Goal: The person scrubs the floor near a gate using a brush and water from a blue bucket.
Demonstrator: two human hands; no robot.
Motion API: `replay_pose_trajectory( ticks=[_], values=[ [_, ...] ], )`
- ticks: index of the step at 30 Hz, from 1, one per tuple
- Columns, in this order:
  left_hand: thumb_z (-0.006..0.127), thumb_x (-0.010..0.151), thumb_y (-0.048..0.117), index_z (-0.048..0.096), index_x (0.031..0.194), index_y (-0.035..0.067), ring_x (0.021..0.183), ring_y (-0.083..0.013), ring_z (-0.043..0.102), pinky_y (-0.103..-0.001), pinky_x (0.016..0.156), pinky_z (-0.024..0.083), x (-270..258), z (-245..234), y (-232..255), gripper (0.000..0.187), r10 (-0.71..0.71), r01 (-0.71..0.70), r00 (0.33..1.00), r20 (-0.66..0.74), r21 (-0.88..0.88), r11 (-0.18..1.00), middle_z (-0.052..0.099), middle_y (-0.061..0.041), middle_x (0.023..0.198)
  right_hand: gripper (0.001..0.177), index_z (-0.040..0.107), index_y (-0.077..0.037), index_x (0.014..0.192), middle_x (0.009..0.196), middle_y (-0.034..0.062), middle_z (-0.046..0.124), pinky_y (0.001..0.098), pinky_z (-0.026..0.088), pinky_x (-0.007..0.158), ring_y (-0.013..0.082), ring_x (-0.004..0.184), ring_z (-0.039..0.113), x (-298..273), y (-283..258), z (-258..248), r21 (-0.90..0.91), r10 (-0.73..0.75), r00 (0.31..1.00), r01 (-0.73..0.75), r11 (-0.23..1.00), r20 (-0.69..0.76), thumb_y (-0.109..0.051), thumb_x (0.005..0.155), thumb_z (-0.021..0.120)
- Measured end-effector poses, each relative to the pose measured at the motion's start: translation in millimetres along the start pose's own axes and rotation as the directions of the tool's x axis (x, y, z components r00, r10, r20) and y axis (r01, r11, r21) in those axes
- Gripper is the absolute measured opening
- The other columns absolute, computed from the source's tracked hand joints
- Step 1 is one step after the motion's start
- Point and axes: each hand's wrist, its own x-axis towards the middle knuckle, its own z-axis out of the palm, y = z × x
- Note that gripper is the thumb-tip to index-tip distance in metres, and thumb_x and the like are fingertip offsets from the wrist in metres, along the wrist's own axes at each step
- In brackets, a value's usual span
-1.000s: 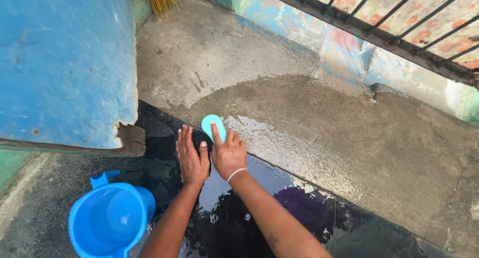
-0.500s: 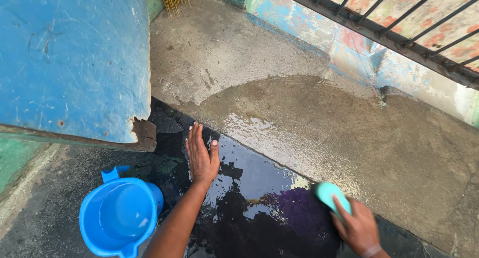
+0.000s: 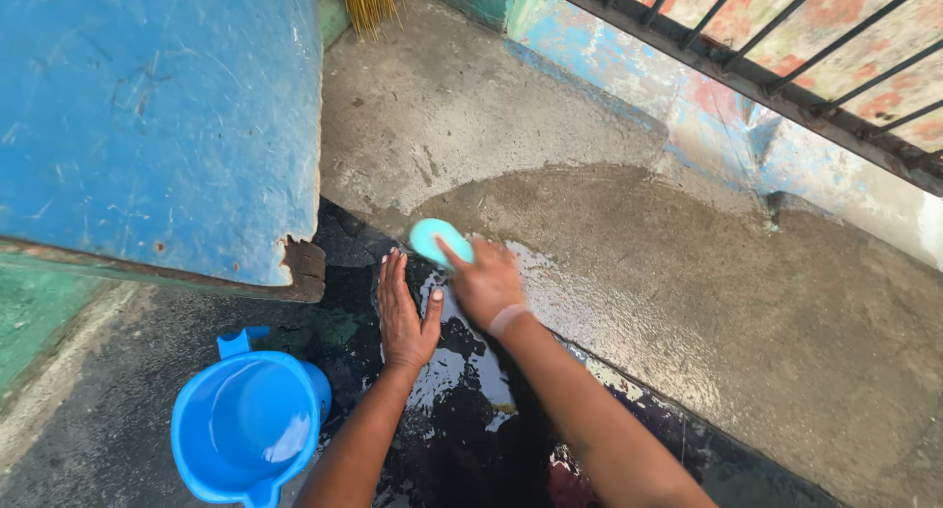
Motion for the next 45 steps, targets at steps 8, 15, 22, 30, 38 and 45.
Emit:
replay_pose_trajectory(
  ticks=[8,15,22,30,38,45],
  values=[
    [0.053,0.099,0.053,0.027,0.157,0.005,0.155,-0.0381,0.022,-0.054,0.125,0.015,-1.6,2.8,3.0,0.080,-0.019,0.013,0.997,0.077,0.077,0.997,0.029,-0.019,0.165,0.069,0.048,-0.034,0.154,0.119,0.0128,0.063,0.0451,0.050,0.084,0.0278,0.098,0.063,-272.6,144.2,-95.3,-0.245,0.493,0.822,-0.435,0.867,0.285,-0.039,0.088,0.067],
    [0.041,0.098,0.064,0.027,0.154,0.002,0.155,-0.0321,0.006,-0.055,0.122,0.006,14.4,7.1,27.5,0.085,-0.227,0.030,0.914,0.335,0.504,0.863,0.015,-0.020,0.166,0.060,0.055,-0.022,0.143,0.115,0.0198,0.063,0.0474,0.048,0.086,0.0374,0.100,0.060,-202.1,132.6,-68.6,-0.105,0.168,0.986,-0.165,0.981,0.020,-0.036,0.086,0.067],
    [0.043,0.097,0.062,0.024,0.157,0.003,0.155,-0.0337,0.001,-0.057,0.121,0.003,18.9,3.6,35.6,0.086,-0.274,0.049,0.881,0.385,0.502,0.863,0.007,-0.021,0.166,0.070,0.045,-0.034,0.154,0.119,0.0160,0.060,0.0492,0.045,0.084,0.0350,0.106,0.058,46.5,103.2,7.7,-0.154,0.005,1.000,-0.009,0.988,-0.026,-0.033,0.087,0.069],
    [0.043,0.098,0.057,0.025,0.156,0.004,0.155,-0.0317,0.001,-0.056,0.122,0.002,20.2,-1.8,37.8,0.080,-0.269,0.067,0.882,0.386,0.463,0.884,0.008,-0.019,0.167,0.062,0.045,-0.029,0.152,0.127,0.0215,0.057,0.0539,0.043,0.096,0.0404,0.113,0.057,33.5,76.9,11.0,-0.105,-0.019,0.998,0.013,0.994,-0.054,-0.040,0.093,0.064],
    [0.038,0.101,0.053,0.025,0.156,0.004,0.155,-0.0320,0.002,-0.056,0.121,0.003,12.8,5.0,28.6,0.075,-0.222,0.041,0.906,0.360,0.447,0.894,0.009,-0.018,0.167,0.069,0.051,-0.028,0.150,0.121,0.0164,0.063,0.0480,0.046,0.082,0.0324,0.101,0.062,-189.1,103.6,-76.2,-0.090,0.140,0.960,-0.121,0.989,0.244,-0.036,0.084,0.068],
    [0.035,0.105,0.047,0.021,0.157,0.003,0.156,-0.0352,0.003,-0.057,0.122,0.006,6.6,5.5,22.0,0.070,-0.181,0.087,0.954,0.239,0.358,0.930,0.009,-0.019,0.167,0.061,0.054,-0.025,0.144,0.116,0.0166,0.063,0.0500,0.046,0.085,0.0349,0.102,0.062,-66.3,51.8,-16.9,-0.023,-0.037,0.999,0.037,0.999,0.018,-0.034,0.086,0.071]
  ],
)
